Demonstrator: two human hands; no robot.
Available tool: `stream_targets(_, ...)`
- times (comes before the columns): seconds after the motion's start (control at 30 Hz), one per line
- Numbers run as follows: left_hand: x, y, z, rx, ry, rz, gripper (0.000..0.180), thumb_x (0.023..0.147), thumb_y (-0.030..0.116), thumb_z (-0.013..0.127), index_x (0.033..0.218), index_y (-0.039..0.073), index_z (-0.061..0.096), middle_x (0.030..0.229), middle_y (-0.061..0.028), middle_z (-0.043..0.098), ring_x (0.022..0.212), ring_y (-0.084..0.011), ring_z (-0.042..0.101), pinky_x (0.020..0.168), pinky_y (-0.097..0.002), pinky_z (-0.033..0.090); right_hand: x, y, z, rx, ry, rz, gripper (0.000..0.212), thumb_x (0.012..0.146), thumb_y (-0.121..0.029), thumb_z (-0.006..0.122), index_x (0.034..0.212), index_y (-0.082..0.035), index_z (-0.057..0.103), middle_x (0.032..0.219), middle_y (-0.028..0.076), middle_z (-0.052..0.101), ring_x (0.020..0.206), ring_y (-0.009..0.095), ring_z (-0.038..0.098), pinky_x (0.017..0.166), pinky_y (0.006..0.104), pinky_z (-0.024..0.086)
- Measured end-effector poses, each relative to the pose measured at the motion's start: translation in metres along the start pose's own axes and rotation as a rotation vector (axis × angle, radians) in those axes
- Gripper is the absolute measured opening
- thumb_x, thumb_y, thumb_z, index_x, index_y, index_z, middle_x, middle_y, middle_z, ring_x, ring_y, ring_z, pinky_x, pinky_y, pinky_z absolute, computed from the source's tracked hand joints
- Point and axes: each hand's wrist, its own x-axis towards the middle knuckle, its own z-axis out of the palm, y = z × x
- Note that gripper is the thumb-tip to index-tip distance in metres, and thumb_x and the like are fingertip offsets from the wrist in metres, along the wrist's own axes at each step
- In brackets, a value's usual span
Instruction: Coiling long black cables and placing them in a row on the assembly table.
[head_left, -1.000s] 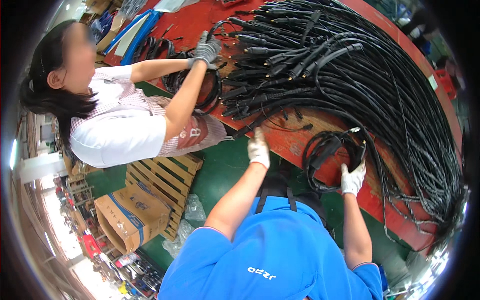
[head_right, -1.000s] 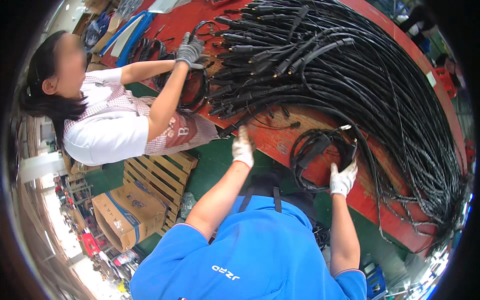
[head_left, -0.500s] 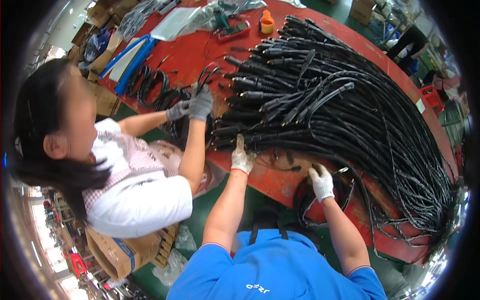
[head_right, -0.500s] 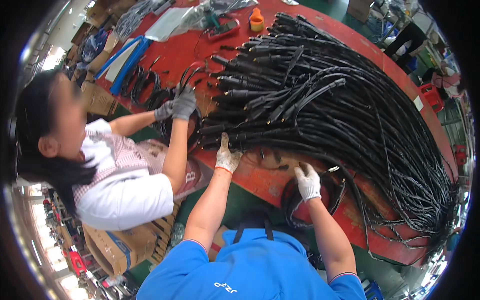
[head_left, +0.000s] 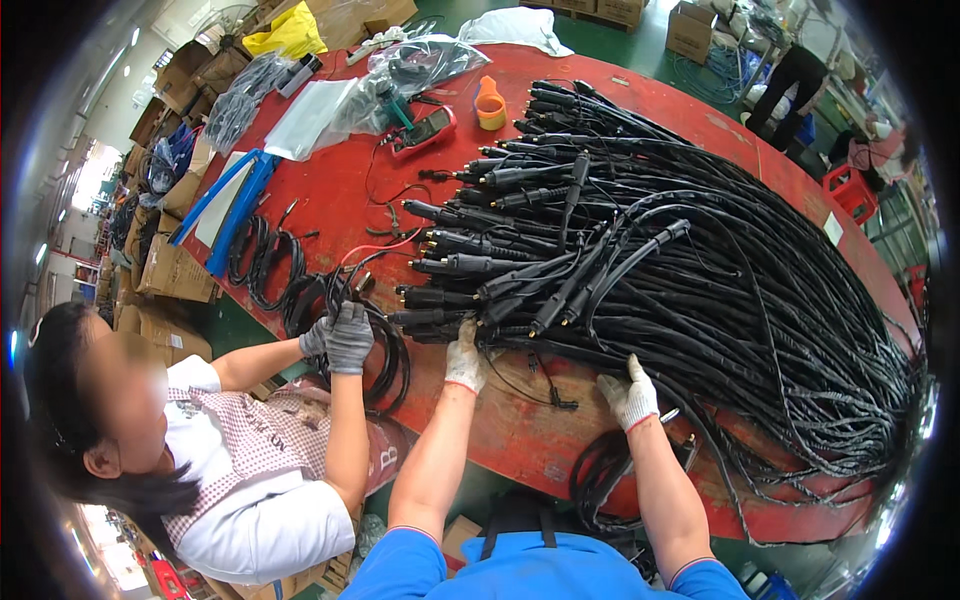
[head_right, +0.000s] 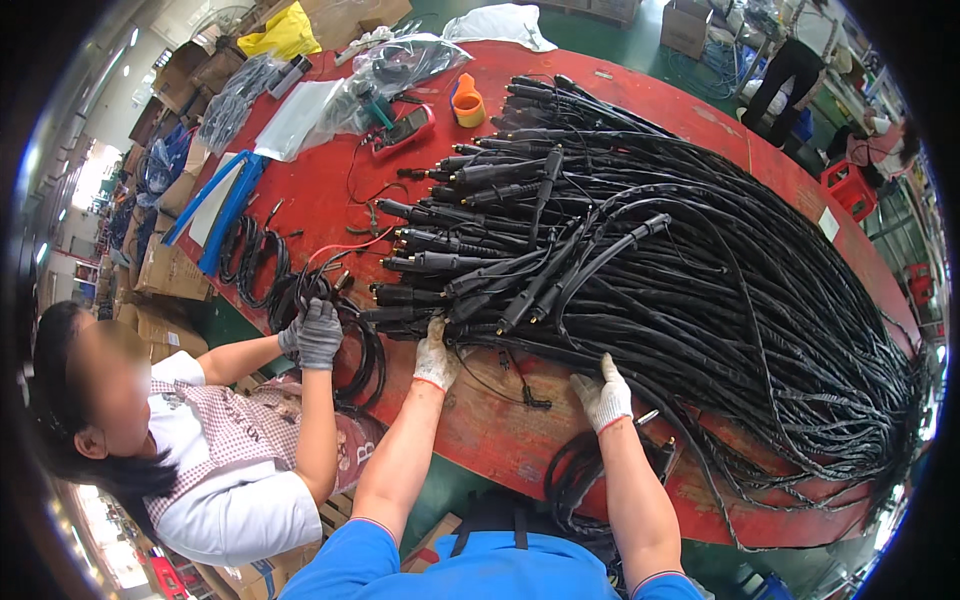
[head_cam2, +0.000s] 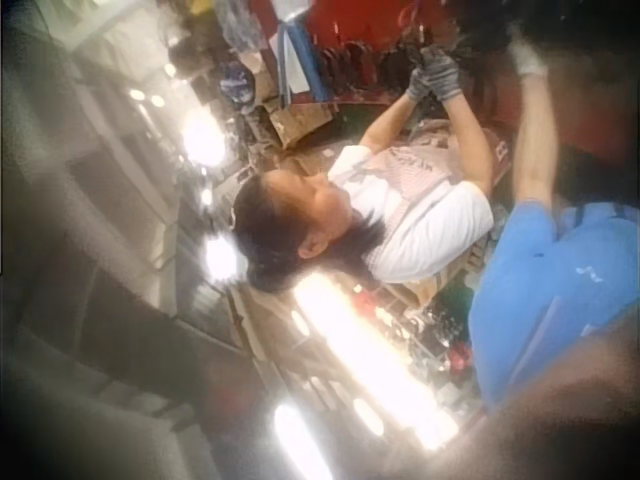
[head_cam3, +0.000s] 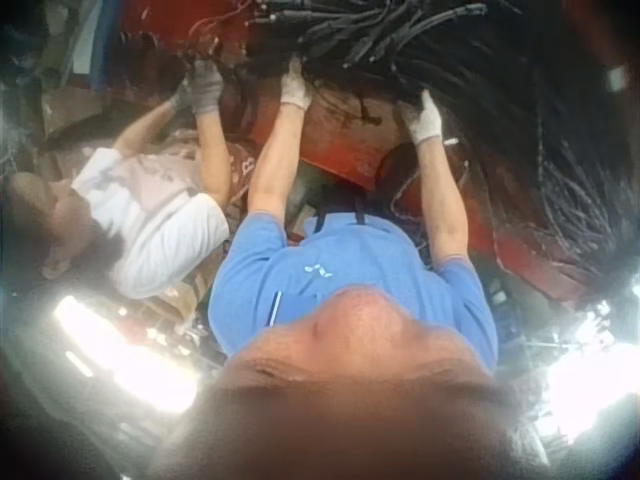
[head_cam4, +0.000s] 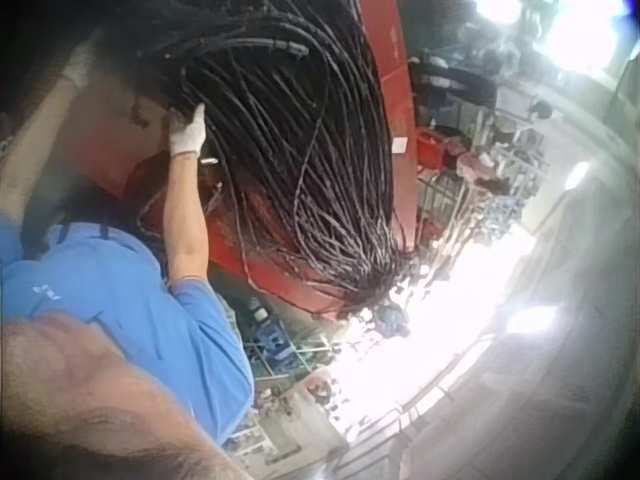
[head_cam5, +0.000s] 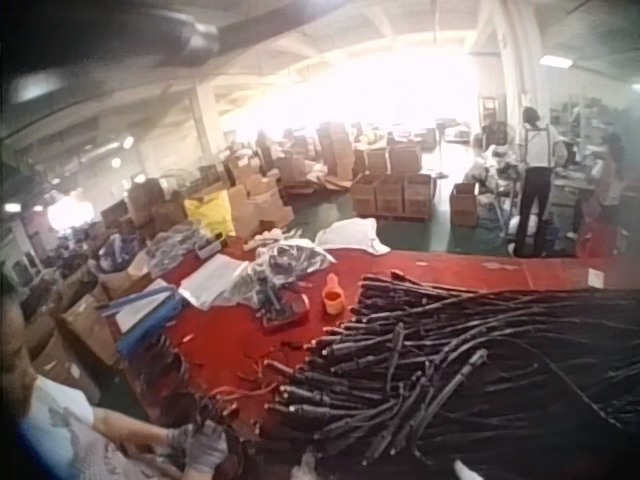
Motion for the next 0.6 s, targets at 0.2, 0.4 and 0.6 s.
stream_targets(0.2, 0.031, -0.006, 0.014, 0.030, -0.054, -0.005, 0.074, 0.091, 0.056, 0.077, 0.146, 0.012, 0.056, 0.140, -0.0071, 0.064, 0.122, -0.0313, 0.066, 0.091, -0.0558, 0.060, 0.018, -0.015, 0.016, -0.103, 0.020, -0.117, 0.053, 0.104, -0.030, 0.069, 0.146, -0.003, 0.052, 0.142, 0.019, 0.061, 0.126, 0.043, 0.060, 0.104, 0.0593, 0.054)
stream_targets(0.4, 0.066, -0.005, 0.040, 0.050, -0.085, -0.004, 0.071, 0.094, 0.059, 0.073, 0.146, 0.013, 0.057, 0.140, -0.0054, 0.065, 0.122, -0.0305, 0.067, 0.088, -0.0535, 0.059, 0.043, -0.034, 0.035, -0.160, 0.013, -0.180, 0.052, 0.105, -0.031, 0.069, 0.145, -0.002, 0.052, 0.140, 0.020, 0.061, 0.125, 0.044, 0.061, 0.102, 0.0595, 0.055)
stream_targets(0.6, 0.103, 0.007, 0.102, 0.131, -0.188, -0.085, 0.056, 0.106, 0.058, 0.055, 0.142, 0.016, 0.060, 0.131, -0.0072, 0.071, 0.108, -0.0285, 0.073, 0.077, -0.0531, 0.061, 0.072, -0.073, 0.053, -0.237, 0.061, -0.116, 0.068, 0.105, -0.051, 0.062, 0.149, -0.001, 0.048, 0.143, 0.025, 0.058, 0.132, 0.044, 0.057, 0.108, 0.0563, 0.052)
